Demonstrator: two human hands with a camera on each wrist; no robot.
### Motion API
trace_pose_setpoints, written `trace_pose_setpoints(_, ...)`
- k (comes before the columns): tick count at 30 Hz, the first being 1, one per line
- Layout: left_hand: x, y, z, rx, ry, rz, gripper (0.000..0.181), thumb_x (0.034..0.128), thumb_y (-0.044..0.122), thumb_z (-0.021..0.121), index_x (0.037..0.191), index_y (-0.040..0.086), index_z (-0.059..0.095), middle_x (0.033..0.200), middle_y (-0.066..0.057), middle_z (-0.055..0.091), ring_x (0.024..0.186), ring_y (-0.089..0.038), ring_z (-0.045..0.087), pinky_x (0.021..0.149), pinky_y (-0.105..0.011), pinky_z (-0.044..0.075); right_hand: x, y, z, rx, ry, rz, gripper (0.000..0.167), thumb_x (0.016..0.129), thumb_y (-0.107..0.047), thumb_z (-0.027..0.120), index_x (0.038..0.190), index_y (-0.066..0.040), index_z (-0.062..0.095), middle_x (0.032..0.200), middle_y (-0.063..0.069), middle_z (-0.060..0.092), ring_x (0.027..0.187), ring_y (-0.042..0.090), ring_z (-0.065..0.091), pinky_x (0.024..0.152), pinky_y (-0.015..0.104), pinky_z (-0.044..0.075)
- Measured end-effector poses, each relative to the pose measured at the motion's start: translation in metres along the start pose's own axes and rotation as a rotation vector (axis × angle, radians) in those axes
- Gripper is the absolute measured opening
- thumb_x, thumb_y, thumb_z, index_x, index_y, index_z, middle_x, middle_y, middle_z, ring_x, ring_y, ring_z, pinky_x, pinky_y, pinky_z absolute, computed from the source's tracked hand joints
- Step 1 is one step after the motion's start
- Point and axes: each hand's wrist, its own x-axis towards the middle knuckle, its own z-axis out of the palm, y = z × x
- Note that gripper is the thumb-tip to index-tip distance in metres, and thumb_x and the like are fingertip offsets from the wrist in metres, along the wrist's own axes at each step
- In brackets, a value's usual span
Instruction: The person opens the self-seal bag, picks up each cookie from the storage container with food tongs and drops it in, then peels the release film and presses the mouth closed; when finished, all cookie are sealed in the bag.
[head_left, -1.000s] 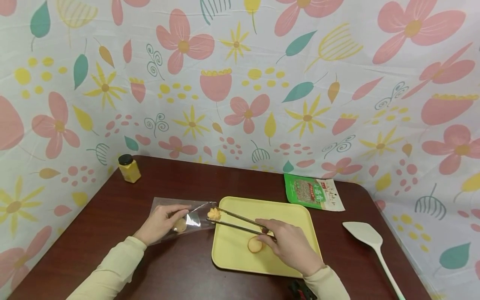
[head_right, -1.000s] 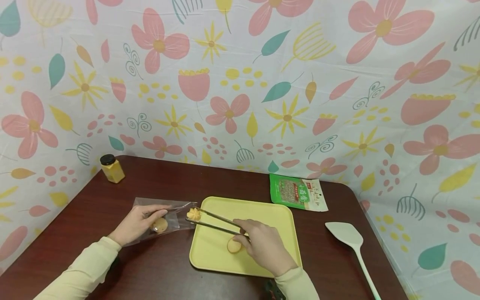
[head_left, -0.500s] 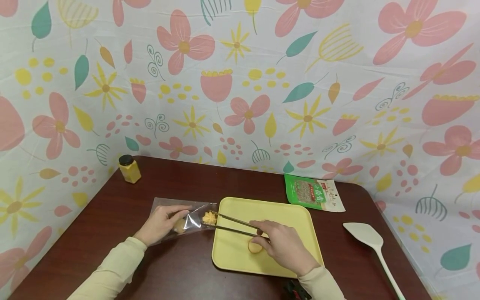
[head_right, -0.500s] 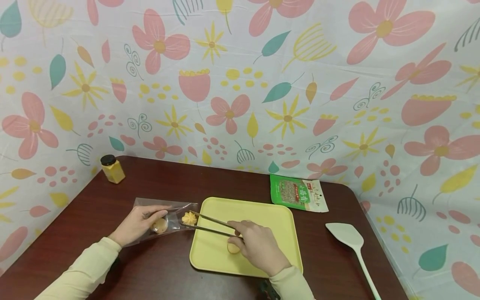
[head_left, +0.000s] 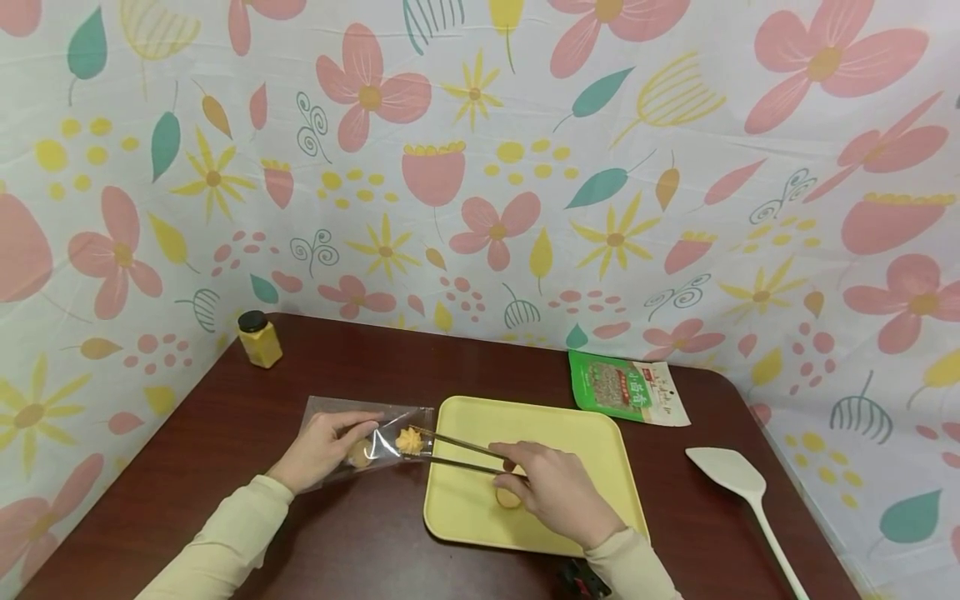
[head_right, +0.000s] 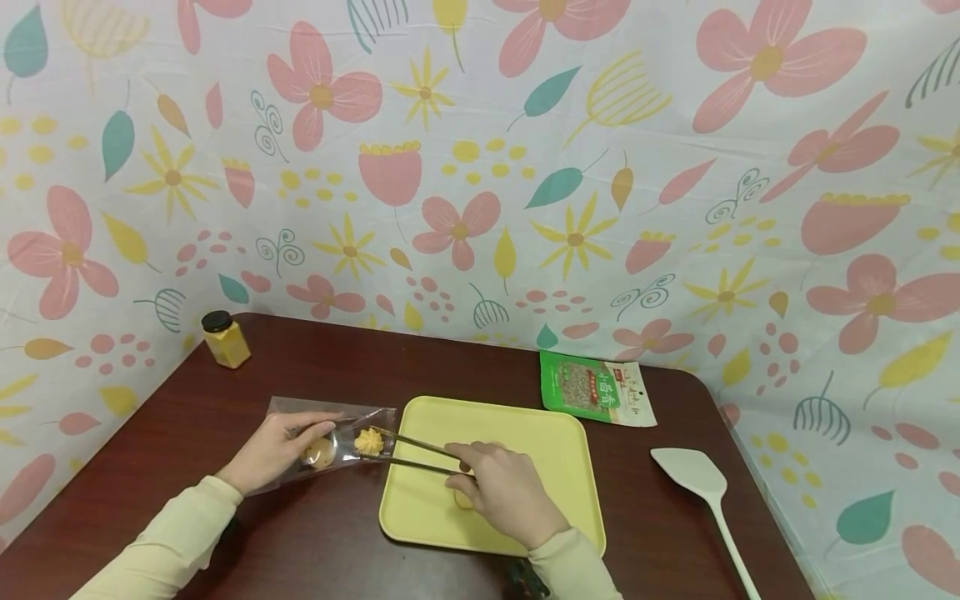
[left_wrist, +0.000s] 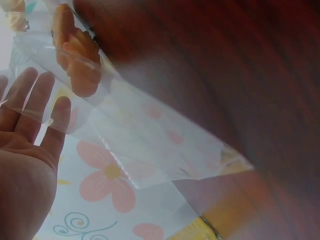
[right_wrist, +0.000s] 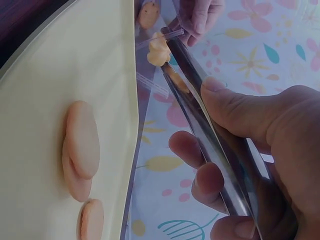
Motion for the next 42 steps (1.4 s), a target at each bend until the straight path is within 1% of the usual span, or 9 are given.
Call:
trace_pose_setpoints(6, -0.001, 0.001, 0.0, 0.0, 0.002, -0.014, 0.031, 0.0984, 0.031, 0.059, 0.122, 0.015, 0.07, 0.107, -0.001, 0.071, 0.062, -0.005, 0.047, 0.064, -0.026, 0.044, 0.004, -0.003, 0.0, 0.019, -0.027, -0.006, 0.037, 0.09, -0.036, 0.07, 0.123, -0.022, 0.067, 0.088, -0.016, 0.064, 0.061, -0.003, 0.047, 0.05, 0.022, 0.038)
trace_pose_setpoints(8, 0.0, 0.001, 0.0, -0.006, -0.003, -0.011, 0.031, 0.0984, 0.032, 0.058, 0.122, 0.015, 0.07, 0.115, -0.002, 0.069, 0.062, -0.003, 0.047, 0.064, -0.026, 0.043, 0.006, -0.004, 0.0, 0.019, -0.034, -0.006, 0.037, 0.09, -0.038, 0.068, 0.124, -0.022, 0.066, 0.088, -0.016, 0.064, 0.058, -0.003, 0.044, 0.049, 0.022, 0.037)
trace_pose_setpoints(12, -0.001, 0.0, 0.0, -0.02, -0.011, -0.024, 0.032, 0.0984, 0.034, 0.058, 0.123, 0.016, 0.069, 0.116, -0.003, 0.069, 0.052, -0.003, 0.034, 0.058, -0.025, 0.042, 0.008, -0.005, 0.0, 0.015, -0.035, -0.012, 0.037, 0.091, -0.038, 0.068, 0.124, -0.022, 0.066, 0.089, -0.015, 0.064, 0.056, -0.002, 0.043, 0.048, 0.022, 0.036)
trace_pose_setpoints(15, -0.001, 0.001, 0.001, -0.008, -0.002, -0.017, 0.031, 0.0981, 0.035, 0.058, 0.122, 0.018, 0.07, 0.115, 0.0, 0.069, 0.061, -0.001, 0.045, 0.064, -0.025, 0.044, 0.01, -0.006, 0.001, 0.005, -0.025, -0.025, 0.037, 0.09, -0.039, 0.068, 0.124, -0.022, 0.066, 0.089, -0.015, 0.065, 0.059, -0.003, 0.045, 0.049, 0.021, 0.037)
trace_pose_setpoints(22, -0.001, 0.001, 0.002, 0.001, -0.004, -0.015, 0.03, 0.098, 0.037, 0.058, 0.121, 0.023, 0.07, 0.115, 0.008, 0.068, 0.06, -0.005, 0.045, 0.068, -0.028, 0.044, 0.014, -0.006, 0.003, 0.003, -0.005, -0.046, 0.038, 0.089, -0.039, 0.07, 0.123, -0.022, 0.067, 0.089, -0.015, 0.065, 0.062, -0.002, 0.049, 0.051, 0.022, 0.039)
trace_pose_setpoints(25, -0.001, 0.002, 0.002, 0.007, -0.002, -0.01, 0.03, 0.098, 0.038, 0.058, 0.121, 0.023, 0.07, 0.116, 0.008, 0.068, 0.071, -0.006, 0.053, 0.07, -0.028, 0.044, 0.015, -0.006, 0.003, 0.004, -0.005, -0.049, 0.038, 0.088, -0.036, 0.071, 0.123, -0.021, 0.067, 0.089, -0.015, 0.065, 0.063, -0.002, 0.05, 0.051, 0.022, 0.039)
trace_pose_setpoints(32, 0.0, 0.003, 0.002, -0.002, -0.009, -0.021, 0.032, 0.0977, 0.041, 0.057, 0.121, 0.024, 0.07, 0.117, 0.009, 0.067, 0.058, -0.005, 0.04, 0.068, -0.028, 0.044, 0.018, -0.007, 0.003, 0.005, -0.02, -0.054, 0.038, 0.089, -0.036, 0.071, 0.124, -0.021, 0.067, 0.091, -0.014, 0.066, 0.064, -0.002, 0.052, 0.051, 0.022, 0.04)
trace_pose_setpoints(37, -0.001, 0.002, 0.003, 0.003, 0.001, -0.013, 0.03, 0.0976, 0.038, 0.058, 0.12, 0.023, 0.071, 0.116, 0.008, 0.068, 0.063, -0.005, 0.046, 0.068, -0.028, 0.043, 0.021, -0.008, 0.003, 0.006, -0.022, -0.069, 0.039, 0.09, -0.039, 0.069, 0.125, -0.022, 0.066, 0.092, -0.015, 0.066, 0.066, -0.002, 0.054, 0.053, 0.023, 0.042)
trace_pose_setpoints(42, -0.001, 0.0, 0.003, 0.024, 0.01, -0.004, 0.031, 0.0972, 0.039, 0.058, 0.121, 0.023, 0.071, 0.116, 0.007, 0.068, 0.088, -0.005, 0.061, 0.078, -0.03, 0.049, 0.026, -0.01, 0.004, 0.008, -0.032, -0.086, 0.041, 0.091, -0.044, 0.064, 0.126, -0.022, 0.066, 0.093, -0.015, 0.067, 0.068, -0.001, 0.055, 0.054, 0.023, 0.043)
